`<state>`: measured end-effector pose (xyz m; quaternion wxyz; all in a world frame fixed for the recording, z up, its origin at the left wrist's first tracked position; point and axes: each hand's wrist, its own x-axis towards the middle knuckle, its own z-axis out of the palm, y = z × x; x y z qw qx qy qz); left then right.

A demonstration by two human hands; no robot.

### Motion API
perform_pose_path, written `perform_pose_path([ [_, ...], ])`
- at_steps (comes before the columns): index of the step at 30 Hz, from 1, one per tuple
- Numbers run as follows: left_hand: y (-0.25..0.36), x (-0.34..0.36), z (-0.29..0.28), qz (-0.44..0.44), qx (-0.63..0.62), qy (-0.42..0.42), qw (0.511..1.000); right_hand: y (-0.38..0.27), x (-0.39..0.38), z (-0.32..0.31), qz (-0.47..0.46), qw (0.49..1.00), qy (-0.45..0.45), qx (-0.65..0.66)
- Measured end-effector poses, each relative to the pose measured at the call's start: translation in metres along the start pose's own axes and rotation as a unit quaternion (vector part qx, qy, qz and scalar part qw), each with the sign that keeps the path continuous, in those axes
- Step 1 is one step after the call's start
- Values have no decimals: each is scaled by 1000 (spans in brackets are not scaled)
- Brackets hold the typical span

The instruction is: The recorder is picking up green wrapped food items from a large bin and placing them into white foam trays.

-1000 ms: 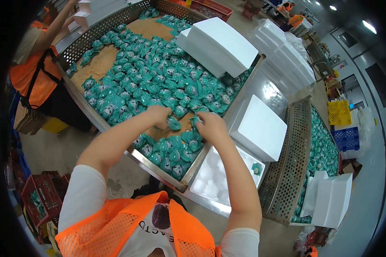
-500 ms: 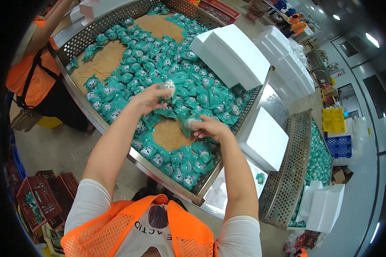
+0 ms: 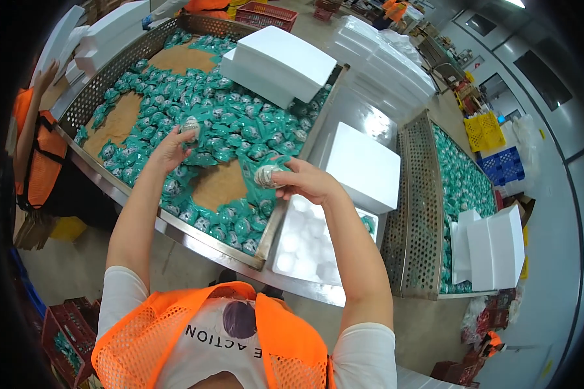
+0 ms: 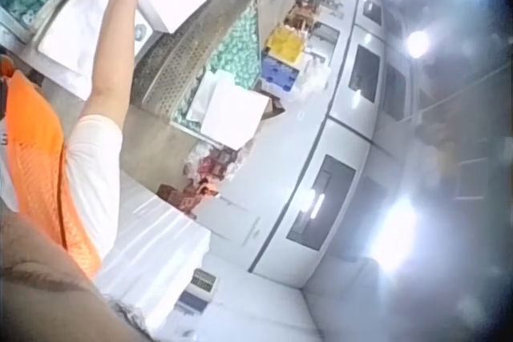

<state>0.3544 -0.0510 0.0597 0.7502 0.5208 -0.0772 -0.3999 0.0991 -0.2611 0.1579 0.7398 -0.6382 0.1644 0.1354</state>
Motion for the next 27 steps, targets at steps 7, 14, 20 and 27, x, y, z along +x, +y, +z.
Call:
perform_pose_path([
  [7,14,-47,79,335,580,78,738,-4,-95,-44,-105,842,256,-464],
  [14,25,-123,199,137,284,-82,945,54,-251,-126,-106,952,286,21],
  [20,-62,-132,294,-117,62,-308,942,164,-232,-166,71,956,283,13],
  [27,-125,-75,313,-174,164,-346,907,187,-188,-143,-3,759,380,-528],
])
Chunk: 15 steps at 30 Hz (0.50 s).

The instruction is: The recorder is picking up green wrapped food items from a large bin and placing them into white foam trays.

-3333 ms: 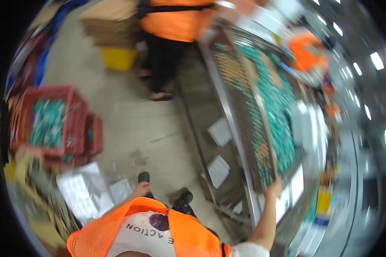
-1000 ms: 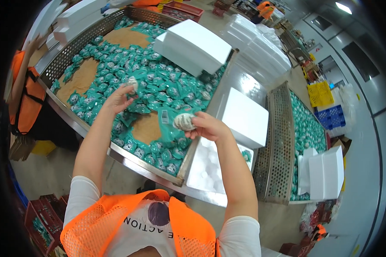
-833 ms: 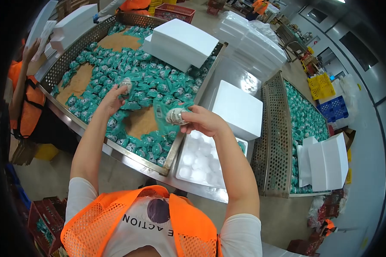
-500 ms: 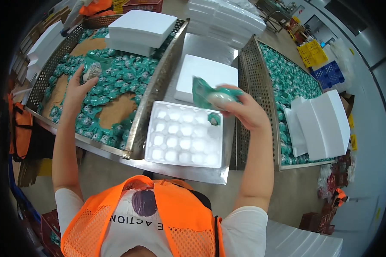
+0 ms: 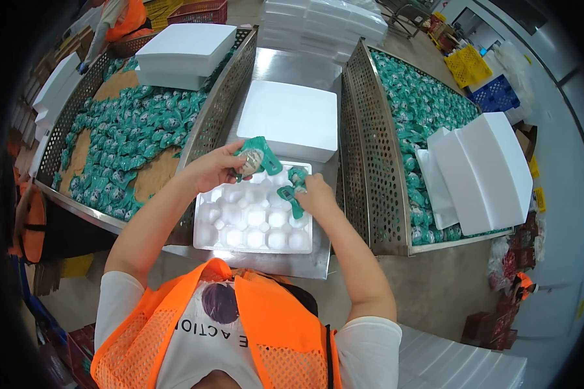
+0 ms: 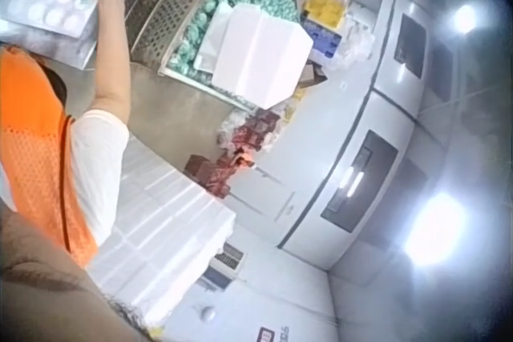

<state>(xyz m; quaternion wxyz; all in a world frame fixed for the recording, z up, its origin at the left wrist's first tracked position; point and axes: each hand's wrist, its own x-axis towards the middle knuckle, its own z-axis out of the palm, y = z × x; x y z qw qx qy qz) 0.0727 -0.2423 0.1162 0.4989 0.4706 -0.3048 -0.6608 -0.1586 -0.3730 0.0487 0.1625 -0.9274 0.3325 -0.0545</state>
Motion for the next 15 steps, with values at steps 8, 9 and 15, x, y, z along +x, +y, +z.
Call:
perform_pose_path([
  [8,-14,2,-8,2,83,46,995,-7,7,5,26,998,-51,-11],
  [9,-13,1,-11,-17,95,47,994,-5,10,-2,3,995,-97,-22],
  [15,-15,6,-19,-44,55,20,997,-9,8,44,-6,994,-67,-87],
])
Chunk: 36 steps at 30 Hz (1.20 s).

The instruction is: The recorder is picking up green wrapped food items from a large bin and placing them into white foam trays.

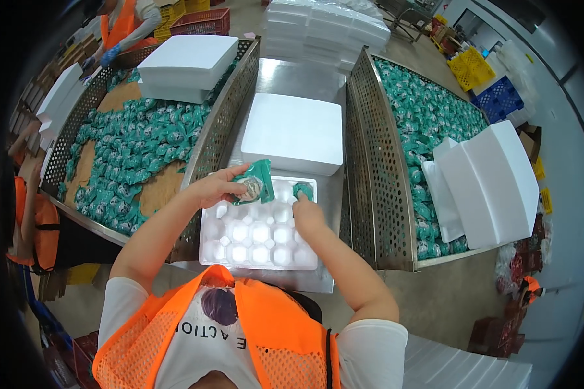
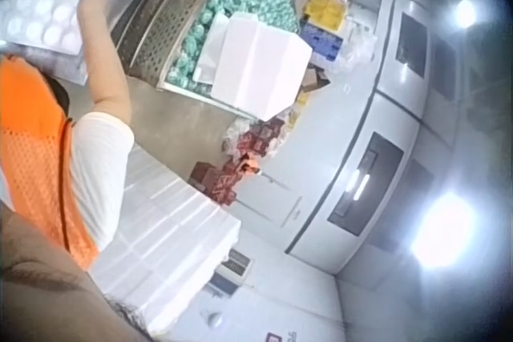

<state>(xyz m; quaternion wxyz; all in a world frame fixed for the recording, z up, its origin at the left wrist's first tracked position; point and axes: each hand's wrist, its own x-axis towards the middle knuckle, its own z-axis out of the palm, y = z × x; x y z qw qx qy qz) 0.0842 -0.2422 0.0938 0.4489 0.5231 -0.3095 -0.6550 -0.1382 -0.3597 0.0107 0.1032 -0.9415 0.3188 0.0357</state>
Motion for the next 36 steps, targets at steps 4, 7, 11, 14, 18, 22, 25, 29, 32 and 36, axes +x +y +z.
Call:
perform_pose_path([
  [4,-1,6,-3,-20,55,-49,997,2,3,-51,-55,996,-69,31],
  [7,6,11,3,-23,68,-90,993,-17,2,-71,132,771,-52,621],
  [11,9,24,5,-52,98,-83,990,-12,5,-56,95,716,-93,686],
  [14,12,30,7,-64,147,-68,985,-10,2,-60,114,691,-30,714],
  [18,17,34,14,-60,158,-64,984,-12,-4,-68,100,740,22,664],
  [22,10,46,15,-4,196,-48,979,-8,-12,-61,76,803,73,587],
  [25,9,52,23,22,214,-38,976,-2,-14,-52,78,733,71,672],
  [29,9,52,31,40,191,-14,981,8,-20,-47,118,664,-8,738],
  [32,4,53,36,44,177,4,983,9,-24,-42,119,699,-36,704],
  [36,8,51,42,31,157,14,987,3,-26,-46,108,741,8,663],
])
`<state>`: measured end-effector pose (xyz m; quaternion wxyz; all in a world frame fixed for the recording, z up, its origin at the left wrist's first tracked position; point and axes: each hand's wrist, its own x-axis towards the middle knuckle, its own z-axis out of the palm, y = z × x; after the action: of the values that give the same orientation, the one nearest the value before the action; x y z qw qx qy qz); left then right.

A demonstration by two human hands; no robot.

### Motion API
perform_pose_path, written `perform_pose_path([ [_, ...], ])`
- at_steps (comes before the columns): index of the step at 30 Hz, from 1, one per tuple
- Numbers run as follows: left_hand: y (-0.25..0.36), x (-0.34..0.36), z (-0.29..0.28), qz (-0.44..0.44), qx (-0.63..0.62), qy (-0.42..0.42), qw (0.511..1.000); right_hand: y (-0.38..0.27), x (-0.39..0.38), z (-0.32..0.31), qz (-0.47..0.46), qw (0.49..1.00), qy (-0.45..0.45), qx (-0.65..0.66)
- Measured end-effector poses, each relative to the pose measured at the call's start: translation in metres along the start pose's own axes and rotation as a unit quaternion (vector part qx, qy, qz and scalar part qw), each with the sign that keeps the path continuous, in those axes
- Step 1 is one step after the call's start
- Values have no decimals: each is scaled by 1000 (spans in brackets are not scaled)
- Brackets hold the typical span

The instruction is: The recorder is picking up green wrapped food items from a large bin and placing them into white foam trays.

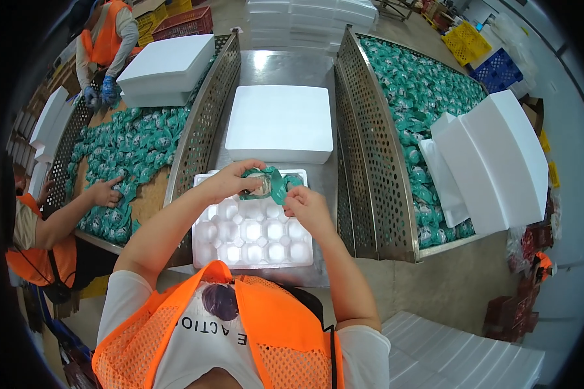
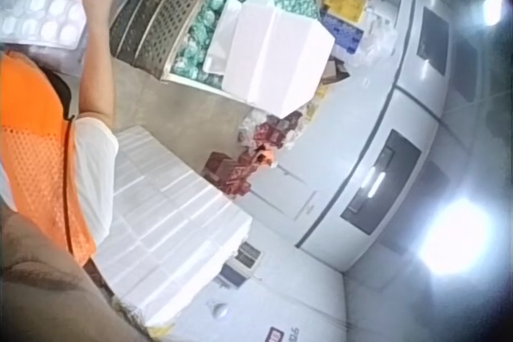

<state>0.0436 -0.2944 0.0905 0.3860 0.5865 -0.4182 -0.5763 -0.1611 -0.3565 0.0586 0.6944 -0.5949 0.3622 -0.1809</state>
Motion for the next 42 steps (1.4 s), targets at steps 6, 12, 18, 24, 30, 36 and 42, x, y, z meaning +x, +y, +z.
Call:
perform_pose_path([
  [6,4,-4,-11,-39,3,26,999,1,-7,-3,-45,999,16,9],
  [12,3,-5,-1,-32,-20,7,999,-3,-3,6,-5,999,15,-32],
  [18,3,-2,-6,-57,-28,-2,998,11,-7,-8,-135,971,58,-189],
  [24,-27,26,-14,-8,28,29,999,46,-8,-4,-189,868,67,-455],
  [30,-40,46,13,174,443,96,874,44,-11,-3,-150,882,42,-444],
  [36,-39,54,28,134,594,52,792,39,-12,1,-129,879,46,-457],
  [42,-40,56,24,158,529,82,830,50,-13,-4,-150,871,60,-463],
])
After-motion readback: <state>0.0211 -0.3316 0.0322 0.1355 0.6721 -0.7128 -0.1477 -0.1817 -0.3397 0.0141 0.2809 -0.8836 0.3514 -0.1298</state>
